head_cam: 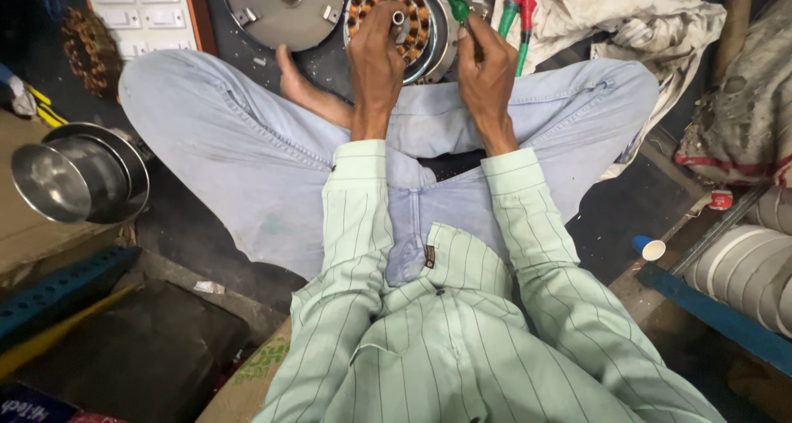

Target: The person sits on the floor repairing a mixer grinder. They lift the motor housing off the base, handle the copper armature and shaft, unscrew components with a screwdriver, reposition the armature in the base, and wipe parts with a cloth while fitting the base plate back onto the housing.

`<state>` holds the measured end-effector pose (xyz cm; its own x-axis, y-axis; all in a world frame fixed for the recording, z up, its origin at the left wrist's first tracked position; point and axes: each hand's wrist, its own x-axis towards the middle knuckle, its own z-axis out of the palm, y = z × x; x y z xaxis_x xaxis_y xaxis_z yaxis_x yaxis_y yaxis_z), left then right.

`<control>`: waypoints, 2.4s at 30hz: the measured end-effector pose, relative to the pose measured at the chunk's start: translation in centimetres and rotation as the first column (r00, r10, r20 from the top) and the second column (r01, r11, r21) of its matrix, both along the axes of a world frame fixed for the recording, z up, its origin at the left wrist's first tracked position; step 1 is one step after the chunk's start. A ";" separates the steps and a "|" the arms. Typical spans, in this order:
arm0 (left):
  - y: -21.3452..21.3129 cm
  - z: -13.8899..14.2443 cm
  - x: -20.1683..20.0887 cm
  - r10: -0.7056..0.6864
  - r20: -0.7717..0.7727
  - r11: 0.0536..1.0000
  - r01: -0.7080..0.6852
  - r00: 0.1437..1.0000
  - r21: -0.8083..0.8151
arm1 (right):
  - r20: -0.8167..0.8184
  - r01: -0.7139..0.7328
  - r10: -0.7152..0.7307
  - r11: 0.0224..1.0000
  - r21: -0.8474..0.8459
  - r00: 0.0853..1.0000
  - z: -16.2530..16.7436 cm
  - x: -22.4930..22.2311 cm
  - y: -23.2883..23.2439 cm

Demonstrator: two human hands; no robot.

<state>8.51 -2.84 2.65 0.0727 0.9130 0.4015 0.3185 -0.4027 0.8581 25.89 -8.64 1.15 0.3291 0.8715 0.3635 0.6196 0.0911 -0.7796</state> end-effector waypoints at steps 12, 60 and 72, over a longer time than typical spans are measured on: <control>0.0 0.1 0.1 0.005 -0.013 1.000 -0.005 1.000 0.021 | 0.026 -0.044 0.053 0.961 -0.274 0.998 -0.5 0.2 0.1; 0.2 -0.1 0.0 0.228 -0.020 0.974 -0.228 0.973 0.010 | 0.037 -0.123 0.131 0.977 -0.173 0.991 1.0 -1.5 -0.8; 0.2 -0.9 -0.2 0.250 0.000 0.966 -0.250 0.968 0.061 | -0.203 -0.034 0.015 0.995 -0.092 0.979 -0.4 -1.3 -1.0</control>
<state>8.32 -2.60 1.79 -0.1518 0.8766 0.4566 0.4218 -0.3603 0.8320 24.64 -9.62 0.76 0.3651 0.9075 0.2075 0.4471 0.0246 -0.8942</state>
